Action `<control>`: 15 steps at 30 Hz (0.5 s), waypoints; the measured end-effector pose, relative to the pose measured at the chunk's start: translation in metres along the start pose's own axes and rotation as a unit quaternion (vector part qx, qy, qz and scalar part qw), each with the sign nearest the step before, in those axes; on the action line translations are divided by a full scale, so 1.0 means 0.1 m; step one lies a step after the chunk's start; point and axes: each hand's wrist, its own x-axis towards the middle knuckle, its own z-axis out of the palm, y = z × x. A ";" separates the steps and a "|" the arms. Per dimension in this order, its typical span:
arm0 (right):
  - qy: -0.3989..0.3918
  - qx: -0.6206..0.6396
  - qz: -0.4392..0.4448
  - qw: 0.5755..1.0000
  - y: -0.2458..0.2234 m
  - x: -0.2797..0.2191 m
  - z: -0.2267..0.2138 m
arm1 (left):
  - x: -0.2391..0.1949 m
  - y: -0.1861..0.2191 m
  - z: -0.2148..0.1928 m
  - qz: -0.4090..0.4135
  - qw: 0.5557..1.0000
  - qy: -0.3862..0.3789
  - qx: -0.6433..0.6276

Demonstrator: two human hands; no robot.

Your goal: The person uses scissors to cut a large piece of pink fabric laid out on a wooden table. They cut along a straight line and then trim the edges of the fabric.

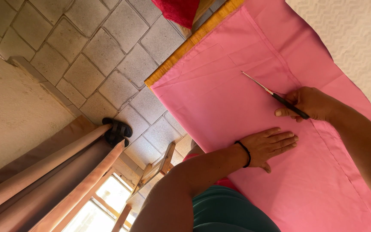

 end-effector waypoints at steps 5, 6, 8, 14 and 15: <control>0.000 0.002 -0.008 1.000 0.07 0.06 0.04 | -0.02 0.00 -0.04 -0.003 1.000 -0.007 0.007; -0.001 0.002 -0.007 1.000 0.05 0.04 0.04 | -0.03 0.00 -0.06 -0.002 1.000 -0.007 0.006; 0.007 -0.015 -0.001 1.000 0.00 -0.01 0.05 | -0.05 -0.01 -0.10 -0.003 1.000 -0.013 0.013; 0.005 0.002 0.019 1.000 -0.02 -0.02 0.09 | -0.03 -0.01 -0.05 0.002 1.000 -0.005 0.001; 0.005 0.002 0.020 1.000 -0.07 -0.04 0.09 | -0.02 -0.01 -0.04 0.002 1.000 -0.005 0.000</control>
